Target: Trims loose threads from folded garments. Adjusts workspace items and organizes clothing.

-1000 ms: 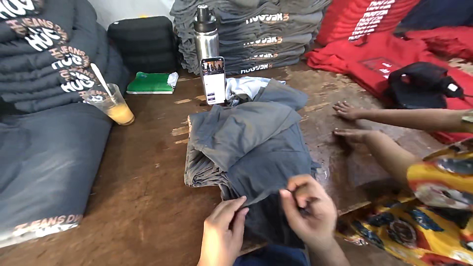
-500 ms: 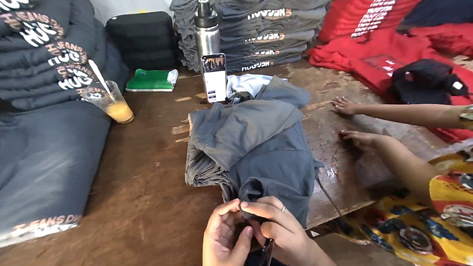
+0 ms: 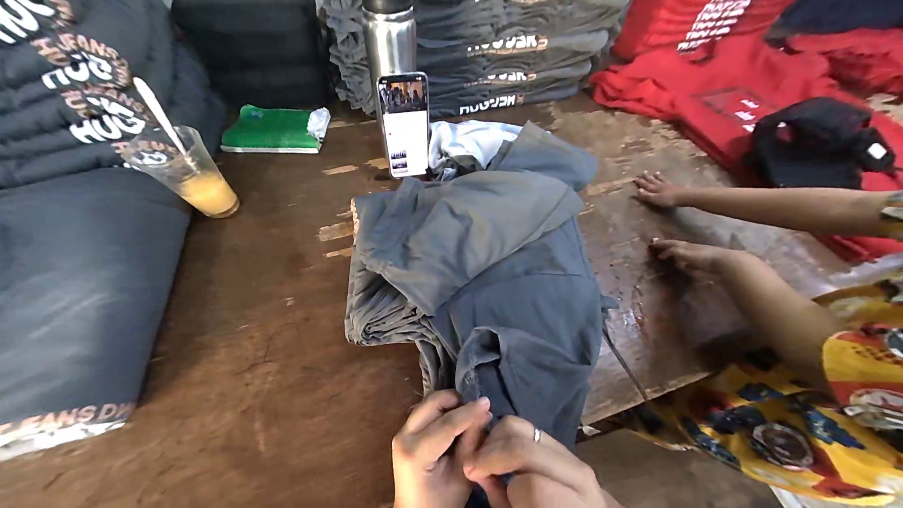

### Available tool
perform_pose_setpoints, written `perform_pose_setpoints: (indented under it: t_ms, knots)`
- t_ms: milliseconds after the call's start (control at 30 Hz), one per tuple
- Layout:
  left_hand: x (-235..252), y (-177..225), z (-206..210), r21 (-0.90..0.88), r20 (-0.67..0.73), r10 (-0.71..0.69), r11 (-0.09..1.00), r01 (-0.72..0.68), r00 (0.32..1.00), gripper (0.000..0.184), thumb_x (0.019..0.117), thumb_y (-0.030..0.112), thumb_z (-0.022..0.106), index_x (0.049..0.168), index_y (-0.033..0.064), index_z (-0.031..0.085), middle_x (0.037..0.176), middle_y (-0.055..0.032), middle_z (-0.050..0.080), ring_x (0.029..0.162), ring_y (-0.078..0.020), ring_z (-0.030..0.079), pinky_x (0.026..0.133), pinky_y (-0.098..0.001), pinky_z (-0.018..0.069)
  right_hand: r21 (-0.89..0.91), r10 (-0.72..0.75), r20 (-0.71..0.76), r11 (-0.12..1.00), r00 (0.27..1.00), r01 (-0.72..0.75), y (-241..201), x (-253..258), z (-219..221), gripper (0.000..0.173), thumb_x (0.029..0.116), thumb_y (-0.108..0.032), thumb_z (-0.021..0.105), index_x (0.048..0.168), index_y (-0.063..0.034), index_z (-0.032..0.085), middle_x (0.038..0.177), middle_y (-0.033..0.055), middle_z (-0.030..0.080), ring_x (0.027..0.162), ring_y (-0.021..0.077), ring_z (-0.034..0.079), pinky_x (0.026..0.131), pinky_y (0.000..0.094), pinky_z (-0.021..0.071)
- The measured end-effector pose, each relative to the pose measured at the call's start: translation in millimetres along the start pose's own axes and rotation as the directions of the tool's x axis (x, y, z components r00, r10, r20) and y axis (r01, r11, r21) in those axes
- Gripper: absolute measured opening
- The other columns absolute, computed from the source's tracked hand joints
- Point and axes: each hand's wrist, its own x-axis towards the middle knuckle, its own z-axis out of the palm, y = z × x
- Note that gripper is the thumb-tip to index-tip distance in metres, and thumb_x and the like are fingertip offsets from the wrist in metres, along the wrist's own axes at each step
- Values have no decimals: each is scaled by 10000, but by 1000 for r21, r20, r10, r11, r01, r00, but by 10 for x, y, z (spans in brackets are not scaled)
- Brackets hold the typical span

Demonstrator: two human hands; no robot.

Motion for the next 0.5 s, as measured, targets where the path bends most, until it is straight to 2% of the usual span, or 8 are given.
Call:
perform_pose_setpoints:
  t_ms: [33, 100, 167, 233, 267, 400, 500]
  knots:
    - [7, -6, 2, -29, -13, -20, 999, 20, 1000, 102, 919, 71, 726, 1001, 109, 773, 932, 16, 690, 865, 11, 644, 783, -124, 548, 38, 15, 7, 999, 1000, -15, -5, -5, 4, 204, 933, 45, 656, 845, -69, 511, 1001, 96, 644, 966, 163, 642, 886, 247, 550]
    - [22, -2, -16, -128, -14, -93, 988, 90, 996, 93, 957, 102, 696, 1024, 125, 756, 965, 51, 705, 902, 11, 661, 807, -144, 566, 8, 95, 11, 995, 995, -95, 32, -32, -22, 171, 959, -31, 647, 886, -89, 503, 1015, 70, 620, 987, 131, 631, 895, 223, 543]
    - [38, 39, -42, -253, -2, -193, 949, 186, 981, 101, 985, 111, 663, 1050, 135, 736, 1000, 83, 721, 927, 18, 675, 825, -154, 570, -81, 221, 13, 972, 975, -219, 106, -63, -97, 191, 1010, -216, 631, 934, -100, 500, 1012, 48, 602, 972, 85, 614, 869, 186, 525]
    - [40, 75, -58, -333, 13, -268, 907, 257, 963, 102, 1005, 121, 630, 1061, 137, 714, 997, 89, 737, 878, 12, 694, 794, -169, 587, -151, 320, 17, 937, 947, -314, 165, -97, -179, 317, 1038, -383, 585, 962, -85, 508, 945, 50, 588, 889, 59, 596, 798, 164, 506]
    - [34, 79, -60, -357, 19, -288, 892, 275, 958, 106, 1015, 132, 617, 1070, 139, 707, 986, 81, 738, 851, -3, 701, 779, -187, 597, -174, 351, 15, 923, 936, -343, 184, -122, -207, 362, 1044, -422, 559, 952, -75, 513, 900, 52, 573, 834, 53, 579, 757, 158, 494]
    - [2, 77, -39, -375, 12, -290, 886, 273, 957, 104, 1029, 171, 602, 1085, 164, 689, 996, 86, 733, 855, -6, 703, 777, -193, 601, -251, 392, 24, 893, 920, -374, 174, -200, -267, 387, 1055, -440, 520, 926, -75, 530, 822, 42, 547, 750, 47, 543, 695, 151, 469]
    - [7, 74, -51, -399, 18, -251, 886, 237, 968, 109, 1020, 167, 618, 1090, 172, 702, 1057, 98, 711, 937, 29, 666, 823, -143, 558, -358, 392, 38, 864, 919, -353, 153, -226, -252, 370, 1035, -415, 556, 863, -87, 555, 782, 42, 545, 712, 88, 535, 650, 193, 465]
